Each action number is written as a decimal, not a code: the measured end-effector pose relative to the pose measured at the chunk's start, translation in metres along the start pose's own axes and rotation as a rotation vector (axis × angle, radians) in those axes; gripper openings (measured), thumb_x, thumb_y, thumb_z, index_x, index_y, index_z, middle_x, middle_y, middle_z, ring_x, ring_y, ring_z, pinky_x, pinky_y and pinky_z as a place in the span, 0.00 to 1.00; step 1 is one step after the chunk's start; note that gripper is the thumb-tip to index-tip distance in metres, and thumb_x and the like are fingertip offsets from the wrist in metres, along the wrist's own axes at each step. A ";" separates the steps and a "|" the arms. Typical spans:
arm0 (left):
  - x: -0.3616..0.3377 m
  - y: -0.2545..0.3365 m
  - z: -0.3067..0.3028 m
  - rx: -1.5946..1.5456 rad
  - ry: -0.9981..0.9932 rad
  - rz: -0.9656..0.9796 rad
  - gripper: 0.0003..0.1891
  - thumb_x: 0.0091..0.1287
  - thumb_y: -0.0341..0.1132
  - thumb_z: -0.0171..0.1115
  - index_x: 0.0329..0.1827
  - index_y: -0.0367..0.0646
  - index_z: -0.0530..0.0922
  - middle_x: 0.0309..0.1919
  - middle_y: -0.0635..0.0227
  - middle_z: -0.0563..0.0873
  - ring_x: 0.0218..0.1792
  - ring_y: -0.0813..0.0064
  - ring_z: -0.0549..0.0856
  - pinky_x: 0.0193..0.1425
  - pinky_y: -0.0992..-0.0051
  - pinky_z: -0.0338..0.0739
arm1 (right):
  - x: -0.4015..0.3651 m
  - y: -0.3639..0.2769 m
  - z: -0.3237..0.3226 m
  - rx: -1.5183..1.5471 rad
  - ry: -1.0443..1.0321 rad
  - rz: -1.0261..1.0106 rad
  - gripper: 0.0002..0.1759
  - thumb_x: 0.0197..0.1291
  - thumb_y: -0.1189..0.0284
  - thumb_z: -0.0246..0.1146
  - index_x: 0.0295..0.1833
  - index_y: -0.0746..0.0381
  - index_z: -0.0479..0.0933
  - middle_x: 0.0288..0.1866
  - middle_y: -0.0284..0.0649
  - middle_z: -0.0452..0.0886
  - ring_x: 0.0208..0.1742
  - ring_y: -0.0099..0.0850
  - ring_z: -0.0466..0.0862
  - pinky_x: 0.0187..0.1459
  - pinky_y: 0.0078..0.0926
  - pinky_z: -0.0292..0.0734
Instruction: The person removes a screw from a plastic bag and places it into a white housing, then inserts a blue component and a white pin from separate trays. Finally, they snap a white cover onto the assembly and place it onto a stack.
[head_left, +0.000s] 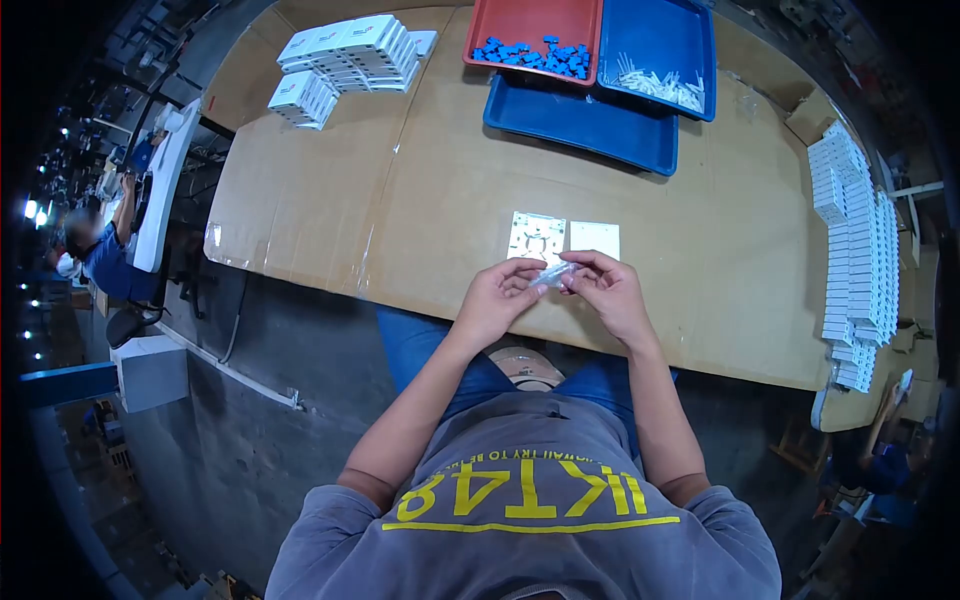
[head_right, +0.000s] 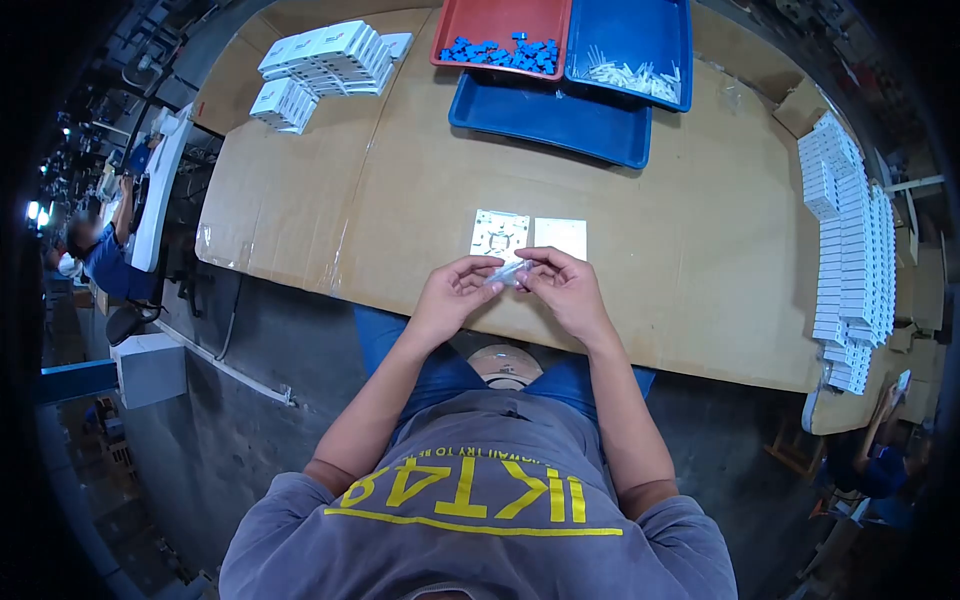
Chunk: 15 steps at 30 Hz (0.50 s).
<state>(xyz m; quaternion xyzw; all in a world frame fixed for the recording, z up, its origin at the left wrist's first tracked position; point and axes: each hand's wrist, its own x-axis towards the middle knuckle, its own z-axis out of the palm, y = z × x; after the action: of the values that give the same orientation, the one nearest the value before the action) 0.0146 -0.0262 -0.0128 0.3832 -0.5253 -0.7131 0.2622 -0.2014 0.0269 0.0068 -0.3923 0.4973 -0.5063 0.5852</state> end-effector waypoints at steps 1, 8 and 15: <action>0.001 0.000 -0.004 0.126 0.025 -0.001 0.22 0.73 0.23 0.68 0.70 0.37 0.80 0.57 0.63 0.86 0.51 0.81 0.86 0.59 0.79 0.81 | 0.001 0.002 -0.004 -0.053 0.004 -0.016 0.16 0.72 0.82 0.66 0.64 0.71 0.82 0.46 0.38 0.88 0.47 0.23 0.87 0.51 0.23 0.86; -0.007 0.027 0.002 0.344 -0.053 0.114 0.37 0.70 0.30 0.74 0.81 0.44 0.69 0.68 0.60 0.80 0.62 0.71 0.84 0.67 0.70 0.79 | 0.000 -0.004 -0.014 -0.041 -0.032 0.053 0.17 0.72 0.83 0.66 0.64 0.70 0.82 0.46 0.38 0.88 0.47 0.23 0.87 0.53 0.22 0.85; 0.000 0.003 0.002 -0.104 -0.270 -0.003 0.40 0.70 0.38 0.76 0.82 0.40 0.66 0.52 0.64 0.84 0.46 0.81 0.85 0.53 0.78 0.80 | -0.005 -0.002 -0.012 -0.071 -0.011 0.009 0.17 0.71 0.82 0.69 0.63 0.67 0.84 0.46 0.36 0.87 0.47 0.20 0.86 0.53 0.18 0.83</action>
<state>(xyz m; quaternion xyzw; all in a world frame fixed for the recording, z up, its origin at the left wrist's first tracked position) 0.0127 -0.0264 -0.0098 0.2706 -0.5175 -0.7848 0.2077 -0.2139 0.0317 0.0071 -0.4135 0.5134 -0.4834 0.5761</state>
